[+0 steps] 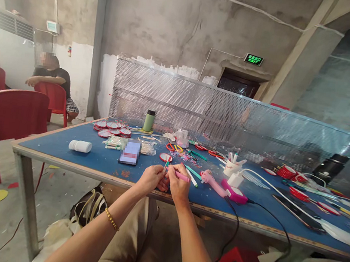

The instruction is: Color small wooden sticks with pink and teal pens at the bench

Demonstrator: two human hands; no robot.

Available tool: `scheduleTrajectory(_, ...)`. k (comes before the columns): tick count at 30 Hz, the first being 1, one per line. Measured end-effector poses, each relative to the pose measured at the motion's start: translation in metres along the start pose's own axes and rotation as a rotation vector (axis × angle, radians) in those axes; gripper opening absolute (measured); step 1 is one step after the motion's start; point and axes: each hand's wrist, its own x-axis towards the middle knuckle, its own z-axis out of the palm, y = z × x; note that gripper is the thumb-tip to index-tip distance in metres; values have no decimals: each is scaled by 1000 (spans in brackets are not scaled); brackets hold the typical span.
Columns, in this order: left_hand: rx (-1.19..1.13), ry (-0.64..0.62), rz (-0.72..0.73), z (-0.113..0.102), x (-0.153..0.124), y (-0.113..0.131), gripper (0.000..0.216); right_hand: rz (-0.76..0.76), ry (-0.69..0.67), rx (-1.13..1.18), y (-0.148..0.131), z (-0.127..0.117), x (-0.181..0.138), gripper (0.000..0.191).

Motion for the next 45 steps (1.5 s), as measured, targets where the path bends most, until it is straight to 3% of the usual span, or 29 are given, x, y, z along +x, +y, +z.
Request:
scheduleTrajectory(23,-10,-16,-9,-1,2,-2,34,46,4,25,-3,-1,0,20)
scheduleTrajectory(40,-7,-2,2,-1,1,-2,34,-11,-7,-17,-4,-2,0,21)
scheduleTrajectory(45,-20,-10,-1,-1,2,-3,40,46,7,33,-6,-2,-1,21)
